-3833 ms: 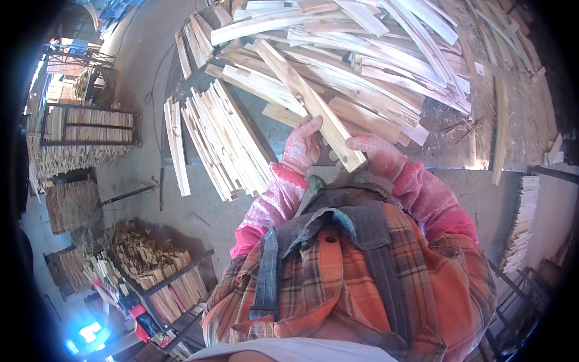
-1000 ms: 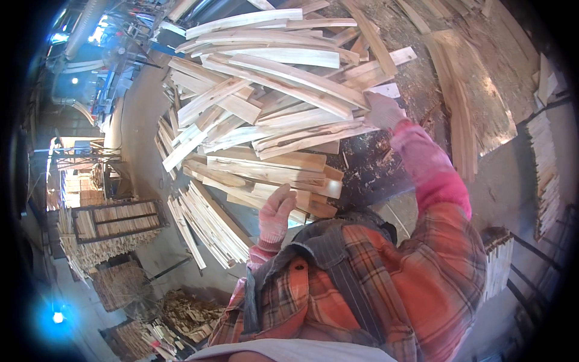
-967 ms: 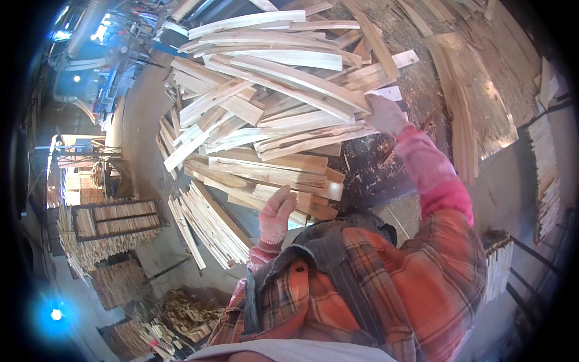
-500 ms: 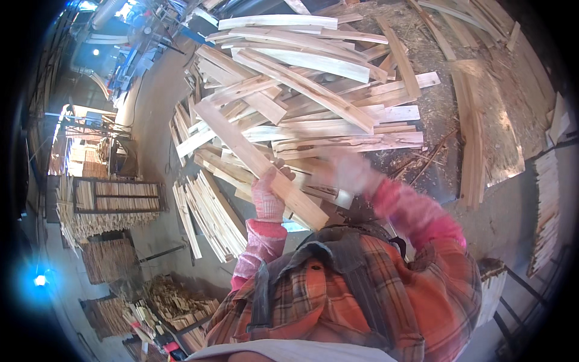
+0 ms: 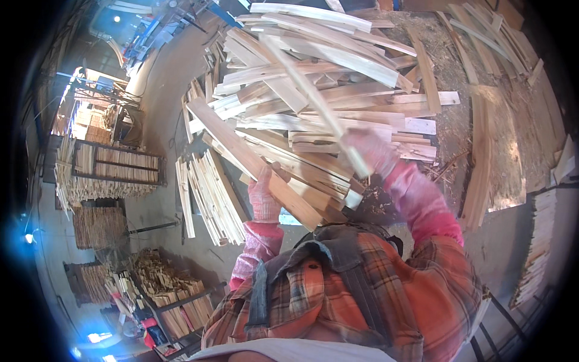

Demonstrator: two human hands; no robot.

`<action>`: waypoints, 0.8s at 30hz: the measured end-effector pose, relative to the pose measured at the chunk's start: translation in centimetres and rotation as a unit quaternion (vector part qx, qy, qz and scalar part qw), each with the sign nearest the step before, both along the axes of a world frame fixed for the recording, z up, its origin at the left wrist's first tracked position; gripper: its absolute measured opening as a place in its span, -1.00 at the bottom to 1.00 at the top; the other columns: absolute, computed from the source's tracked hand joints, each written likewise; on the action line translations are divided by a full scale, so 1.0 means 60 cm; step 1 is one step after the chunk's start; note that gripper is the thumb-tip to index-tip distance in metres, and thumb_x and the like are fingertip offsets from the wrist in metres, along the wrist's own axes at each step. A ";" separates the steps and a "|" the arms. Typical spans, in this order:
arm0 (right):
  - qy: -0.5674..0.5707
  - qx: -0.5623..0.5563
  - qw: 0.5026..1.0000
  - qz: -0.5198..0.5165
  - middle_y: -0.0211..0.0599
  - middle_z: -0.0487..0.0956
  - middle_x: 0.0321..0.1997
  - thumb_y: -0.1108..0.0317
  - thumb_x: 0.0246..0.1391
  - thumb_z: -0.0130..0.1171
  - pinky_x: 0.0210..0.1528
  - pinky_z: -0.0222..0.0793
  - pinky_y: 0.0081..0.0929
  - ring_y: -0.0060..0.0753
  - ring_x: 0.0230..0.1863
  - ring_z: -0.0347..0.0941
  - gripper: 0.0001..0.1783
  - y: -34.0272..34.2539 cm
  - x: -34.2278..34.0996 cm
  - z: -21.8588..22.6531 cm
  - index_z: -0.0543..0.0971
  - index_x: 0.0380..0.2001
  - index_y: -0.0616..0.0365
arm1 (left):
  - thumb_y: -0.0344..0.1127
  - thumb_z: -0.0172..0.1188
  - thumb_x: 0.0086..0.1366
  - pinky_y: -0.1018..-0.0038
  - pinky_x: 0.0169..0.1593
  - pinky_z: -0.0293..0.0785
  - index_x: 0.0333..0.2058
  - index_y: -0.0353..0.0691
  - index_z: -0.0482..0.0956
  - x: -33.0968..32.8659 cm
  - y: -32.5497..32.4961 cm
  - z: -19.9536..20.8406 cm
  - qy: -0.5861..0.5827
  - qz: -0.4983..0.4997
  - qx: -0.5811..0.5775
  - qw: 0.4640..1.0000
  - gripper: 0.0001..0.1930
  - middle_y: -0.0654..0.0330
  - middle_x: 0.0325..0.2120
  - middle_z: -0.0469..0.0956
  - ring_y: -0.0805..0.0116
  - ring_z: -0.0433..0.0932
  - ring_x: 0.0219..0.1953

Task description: The person sorts and stacks light-colored wooden planks on a metal table in a workshop. They pick up planks from a pile, align them, and place them into a neat stack, occasionally moving the stack to a nearby rack.

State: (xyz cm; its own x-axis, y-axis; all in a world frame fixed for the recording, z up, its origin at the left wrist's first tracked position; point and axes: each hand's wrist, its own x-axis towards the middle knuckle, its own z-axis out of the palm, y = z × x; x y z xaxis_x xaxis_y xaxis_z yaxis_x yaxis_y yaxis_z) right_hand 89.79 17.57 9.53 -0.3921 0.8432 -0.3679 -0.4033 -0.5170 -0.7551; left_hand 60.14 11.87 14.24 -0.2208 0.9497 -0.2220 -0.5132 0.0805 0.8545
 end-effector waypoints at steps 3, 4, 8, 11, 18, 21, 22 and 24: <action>-0.359 0.230 0.900 0.088 -0.09 0.64 -0.20 0.04 0.14 0.24 -0.20 0.55 -0.29 -0.21 -0.23 0.63 -0.41 -0.076 -0.102 0.069 0.47 0.08 0.26 | -0.32 0.27 0.35 0.26 -0.15 0.68 0.09 -0.23 0.43 0.015 0.012 -0.007 0.026 0.021 -0.008 0.999 -0.62 0.10 -0.18 0.63 0.22 0.65 -0.25; -0.456 0.348 0.815 0.080 0.00 0.62 -0.18 -0.07 0.10 0.22 -0.09 0.53 -0.12 -0.02 -0.17 0.62 -0.33 -0.102 -0.139 0.095 0.46 0.10 0.23 | -0.31 0.28 0.34 0.24 -0.13 0.68 0.10 -0.22 0.42 0.016 0.011 -0.004 -0.004 0.024 0.015 1.000 -0.60 0.10 -0.17 0.63 0.20 0.66 -0.22; -0.422 0.420 0.781 0.188 0.12 0.56 -0.04 -0.16 0.09 0.21 0.06 0.45 -0.09 0.13 0.00 0.53 -0.25 -0.104 -0.175 0.084 0.40 0.22 0.08 | -0.43 0.28 0.28 0.18 -0.16 0.67 -0.05 -0.42 0.50 0.004 0.013 -0.003 0.013 0.041 -0.031 0.999 -0.69 -0.02 -0.27 0.64 0.06 0.67 -0.28; -0.584 0.435 0.685 0.004 -0.02 0.59 0.03 -0.05 0.15 0.13 0.05 0.44 -0.07 0.06 0.00 0.54 -0.41 0.016 -0.108 0.071 0.50 0.14 0.07 | -0.50 0.25 0.22 0.12 -0.19 0.69 -0.14 -0.50 0.51 -0.001 -0.008 0.006 -0.036 0.049 -0.037 0.997 -0.74 -0.06 -0.32 0.63 0.02 0.67 -0.32; -0.838 0.301 0.455 0.006 -0.01 0.48 0.20 0.41 0.13 0.04 0.14 0.37 -0.09 -0.04 0.20 0.46 -0.32 0.265 0.124 0.041 0.25 0.35 0.12 | -0.49 0.21 0.19 0.08 -0.16 0.72 0.03 -0.39 0.39 -0.111 -0.054 -0.011 -0.022 0.129 -0.050 0.990 -0.58 -0.06 -0.26 0.60 -0.01 0.66 -0.29; -0.790 0.294 0.537 0.027 0.04 0.55 0.11 0.40 0.07 0.13 0.14 0.40 -0.08 0.09 0.11 0.53 -0.33 0.236 0.100 0.062 0.32 0.31 0.09 | -0.43 0.25 0.23 0.25 -0.14 0.65 -0.01 -0.33 0.48 -0.214 -0.097 -0.038 0.082 0.184 -0.113 0.973 -0.65 0.08 -0.26 0.60 0.18 0.62 -0.25; -0.747 0.303 0.591 0.026 0.04 0.57 0.08 0.39 0.05 0.16 0.14 0.40 -0.07 0.12 0.09 0.53 -0.34 0.221 0.098 0.065 0.35 0.28 0.10 | -0.39 0.29 0.24 0.40 -0.11 0.55 -0.03 -0.29 0.56 -0.241 -0.112 -0.050 0.142 0.192 -0.108 0.965 -0.68 0.17 -0.25 0.61 0.32 0.59 -0.22; -0.660 0.338 0.670 0.044 0.02 0.62 0.01 0.26 0.09 0.24 0.04 0.51 -0.14 0.04 0.05 0.58 -0.44 0.181 0.087 0.080 0.47 0.17 0.20 | -0.37 0.30 0.23 0.44 -0.09 0.51 -0.03 -0.30 0.58 -0.272 -0.132 -0.063 0.257 0.210 -0.158 0.930 -0.67 0.19 -0.24 0.63 0.36 0.58 -0.24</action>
